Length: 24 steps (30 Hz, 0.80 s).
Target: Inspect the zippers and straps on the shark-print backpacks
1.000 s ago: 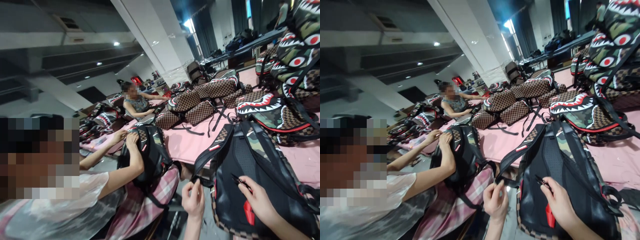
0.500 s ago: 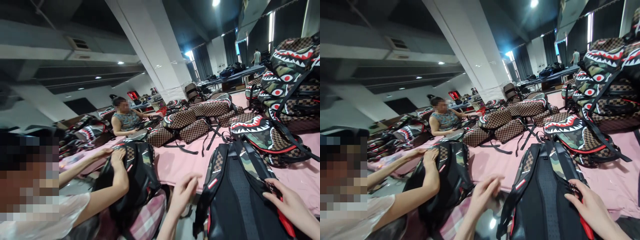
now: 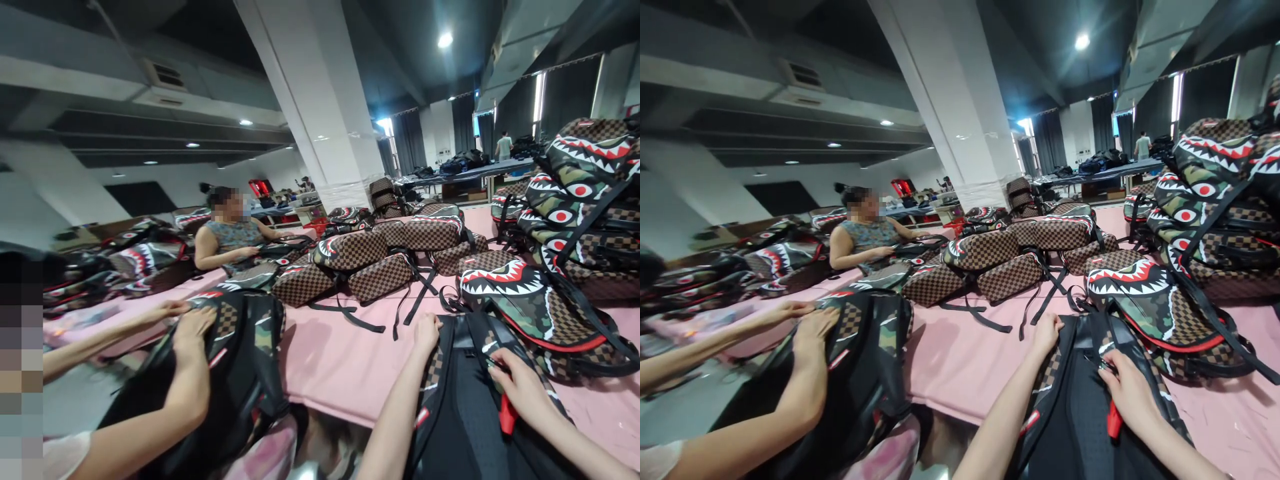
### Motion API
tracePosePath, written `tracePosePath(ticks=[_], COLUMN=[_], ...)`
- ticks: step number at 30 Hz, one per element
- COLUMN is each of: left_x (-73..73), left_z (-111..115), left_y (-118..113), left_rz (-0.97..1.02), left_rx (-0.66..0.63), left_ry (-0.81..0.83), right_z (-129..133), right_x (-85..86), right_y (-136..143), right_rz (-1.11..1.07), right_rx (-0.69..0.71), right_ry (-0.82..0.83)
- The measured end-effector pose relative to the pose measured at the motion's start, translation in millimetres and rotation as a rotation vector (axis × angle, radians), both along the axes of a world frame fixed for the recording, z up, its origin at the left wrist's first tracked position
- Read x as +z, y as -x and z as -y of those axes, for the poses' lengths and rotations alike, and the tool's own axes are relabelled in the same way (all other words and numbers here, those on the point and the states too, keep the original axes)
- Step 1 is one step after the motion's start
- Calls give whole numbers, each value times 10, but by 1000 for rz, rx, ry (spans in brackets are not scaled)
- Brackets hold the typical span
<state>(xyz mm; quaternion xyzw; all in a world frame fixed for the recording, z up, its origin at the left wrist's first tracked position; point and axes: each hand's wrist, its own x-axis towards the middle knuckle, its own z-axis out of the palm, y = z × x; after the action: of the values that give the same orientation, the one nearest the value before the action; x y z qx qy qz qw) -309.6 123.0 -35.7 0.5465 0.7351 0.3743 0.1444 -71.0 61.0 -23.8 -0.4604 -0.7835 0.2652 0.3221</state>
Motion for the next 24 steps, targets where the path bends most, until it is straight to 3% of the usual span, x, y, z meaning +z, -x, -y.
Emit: tracePosePath(ticks=[5, 10, 17, 22, 24], left_x=[-238, -311, -306, -215, -172], left_z=[63, 139, 183, 300, 369], left_y=[134, 170, 150, 380, 504], left_rz=[115, 180, 202, 173, 149], left_rx=[174, 216, 211, 314, 276], left_ry=[-82, -182, -257, -305, -284], right_z=[-417, -663, -728, -763, -772], right_x=[5, -56, -148, -308, -371], right_y=[656, 1088, 1234, 1168, 1126], right_rz=[245, 315, 332, 260, 226], right_rx=[4, 40, 91, 57, 52], right_ry=[-53, -57, -73, -37, -26])
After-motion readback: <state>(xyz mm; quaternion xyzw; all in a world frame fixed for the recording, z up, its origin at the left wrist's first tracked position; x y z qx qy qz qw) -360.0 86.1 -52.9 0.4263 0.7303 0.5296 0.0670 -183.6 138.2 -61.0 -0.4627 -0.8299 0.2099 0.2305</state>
